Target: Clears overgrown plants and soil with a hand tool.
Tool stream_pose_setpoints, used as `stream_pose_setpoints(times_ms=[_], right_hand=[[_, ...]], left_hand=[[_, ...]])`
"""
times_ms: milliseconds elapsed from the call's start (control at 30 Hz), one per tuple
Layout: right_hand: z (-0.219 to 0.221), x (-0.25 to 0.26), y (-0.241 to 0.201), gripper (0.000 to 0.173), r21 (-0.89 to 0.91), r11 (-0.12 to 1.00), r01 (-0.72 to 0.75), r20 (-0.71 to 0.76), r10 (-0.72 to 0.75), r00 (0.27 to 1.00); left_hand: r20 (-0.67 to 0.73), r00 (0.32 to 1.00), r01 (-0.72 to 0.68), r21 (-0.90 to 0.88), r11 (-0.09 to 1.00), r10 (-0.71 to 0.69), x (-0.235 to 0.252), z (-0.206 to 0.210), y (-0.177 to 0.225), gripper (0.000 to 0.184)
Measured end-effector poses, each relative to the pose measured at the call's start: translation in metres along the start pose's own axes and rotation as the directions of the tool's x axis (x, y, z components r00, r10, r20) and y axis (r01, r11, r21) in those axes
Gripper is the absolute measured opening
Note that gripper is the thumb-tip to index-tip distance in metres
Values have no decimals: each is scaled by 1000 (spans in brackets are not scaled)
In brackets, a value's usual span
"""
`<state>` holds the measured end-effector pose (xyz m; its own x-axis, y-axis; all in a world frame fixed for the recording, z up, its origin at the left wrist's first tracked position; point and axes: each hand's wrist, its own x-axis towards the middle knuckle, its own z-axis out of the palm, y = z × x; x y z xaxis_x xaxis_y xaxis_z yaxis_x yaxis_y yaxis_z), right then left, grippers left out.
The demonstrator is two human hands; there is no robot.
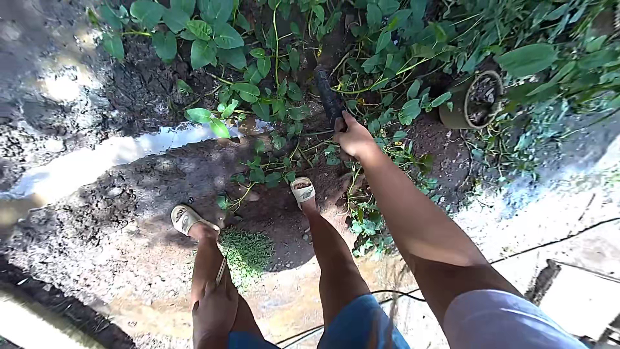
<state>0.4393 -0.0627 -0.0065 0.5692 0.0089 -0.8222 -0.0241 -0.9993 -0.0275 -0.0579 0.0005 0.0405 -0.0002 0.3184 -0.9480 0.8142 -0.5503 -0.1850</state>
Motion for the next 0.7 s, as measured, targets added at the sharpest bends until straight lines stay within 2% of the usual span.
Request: stream_pose_setpoints(times_ms=[67, 100, 267, 367, 500, 700], right_hand=[[0, -5, 14, 84, -56, 998, 2, -30, -4, 1000], [-2, -6, 23, 85, -24, 1000, 3, -33, -4, 999], [-3, -29, 64, 76, 342, 939, -38, -28, 50, 998], [8, -45, 95, 71, 513, 851, -116, 6, 132, 991], [18, -66, 123, 68, 704, 679, -208, 84, 212, 974], [26, -85, 136, 63, 750, 594, -290, 181, 237, 955]], left_hand=[[-4, 1000, -4, 9, 1000, 4, 0, 3, -1, 47], [6, 1000, -5, 19, 1000, 4, 0, 1, -1, 48], [27, 1000, 6, 8, 1000, -6, 1, 0, -2, 48], [27, 1000, 4, 1, 1000, -4, 1, -1, -2, 48], [24, 1000, 8, -9, 1000, -8, 4, 1, -3, 47], [29, 999, 13, -7, 1000, -12, 6, 1, -2, 47]])
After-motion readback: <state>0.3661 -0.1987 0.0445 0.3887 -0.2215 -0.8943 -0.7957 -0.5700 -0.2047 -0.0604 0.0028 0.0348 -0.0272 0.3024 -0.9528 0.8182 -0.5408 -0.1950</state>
